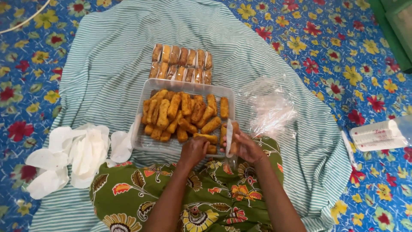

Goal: The person is individually packaging fried food sticks into narrow plastic sleeves while sitting on the floor.

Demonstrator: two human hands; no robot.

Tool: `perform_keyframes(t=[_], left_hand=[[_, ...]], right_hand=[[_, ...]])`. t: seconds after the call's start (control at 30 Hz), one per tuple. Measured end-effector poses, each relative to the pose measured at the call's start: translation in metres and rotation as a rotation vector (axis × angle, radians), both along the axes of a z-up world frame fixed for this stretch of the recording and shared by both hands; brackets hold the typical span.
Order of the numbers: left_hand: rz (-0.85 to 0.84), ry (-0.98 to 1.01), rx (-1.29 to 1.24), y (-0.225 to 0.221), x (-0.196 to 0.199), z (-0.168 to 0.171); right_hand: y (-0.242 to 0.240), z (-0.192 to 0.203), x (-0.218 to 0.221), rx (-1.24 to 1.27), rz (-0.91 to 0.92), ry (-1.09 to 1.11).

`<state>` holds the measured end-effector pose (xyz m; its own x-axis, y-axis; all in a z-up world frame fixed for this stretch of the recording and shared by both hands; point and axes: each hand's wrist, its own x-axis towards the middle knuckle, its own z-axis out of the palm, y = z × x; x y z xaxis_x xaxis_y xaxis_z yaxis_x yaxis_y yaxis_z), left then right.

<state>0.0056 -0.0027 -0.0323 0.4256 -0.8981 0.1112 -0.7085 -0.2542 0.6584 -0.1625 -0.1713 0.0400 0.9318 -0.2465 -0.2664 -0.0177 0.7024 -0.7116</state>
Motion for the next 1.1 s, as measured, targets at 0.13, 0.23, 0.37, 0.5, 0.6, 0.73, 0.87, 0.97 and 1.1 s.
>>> perform_keyframes(t=[0.13, 0.23, 0.37, 0.5, 0.6, 0.73, 0.87, 0.97, 1.1], left_hand=[[0.065, 0.031, -0.079, 0.005, -0.001, 0.034], [0.134, 0.189, -0.216, 0.008, 0.002, 0.061], [0.189, 0.370, -0.408, 0.012, 0.004, 0.088], [0.201, 0.513, -0.582, 0.014, -0.001, 0.097], [0.172, 0.601, -0.613, 0.018, -0.003, 0.106], [0.173, 0.704, -0.662, 0.021, -0.006, 0.118], [0.128, 0.747, -0.767, 0.025, -0.007, 0.124], [0.115, 0.714, -0.844, 0.023, -0.010, 0.124], [0.097, 0.524, -0.921, 0.020, -0.018, 0.128]], right_hand=[[0.011, 0.000, 0.011, -0.038, 0.023, -0.006], [0.024, 0.013, 0.017, -0.069, 0.025, -0.021], [0.031, 0.024, 0.025, -0.045, -0.075, -0.072], [0.024, 0.020, 0.037, -0.044, -0.242, -0.091], [0.024, 0.035, 0.040, 0.040, -0.304, -0.104], [0.031, 0.061, 0.042, 0.051, -0.361, -0.110], [0.039, 0.066, 0.045, 0.020, -0.467, -0.215], [0.042, 0.071, 0.048, 0.014, -0.516, -0.251], [0.044, 0.075, 0.051, 0.038, -0.581, -0.251]])
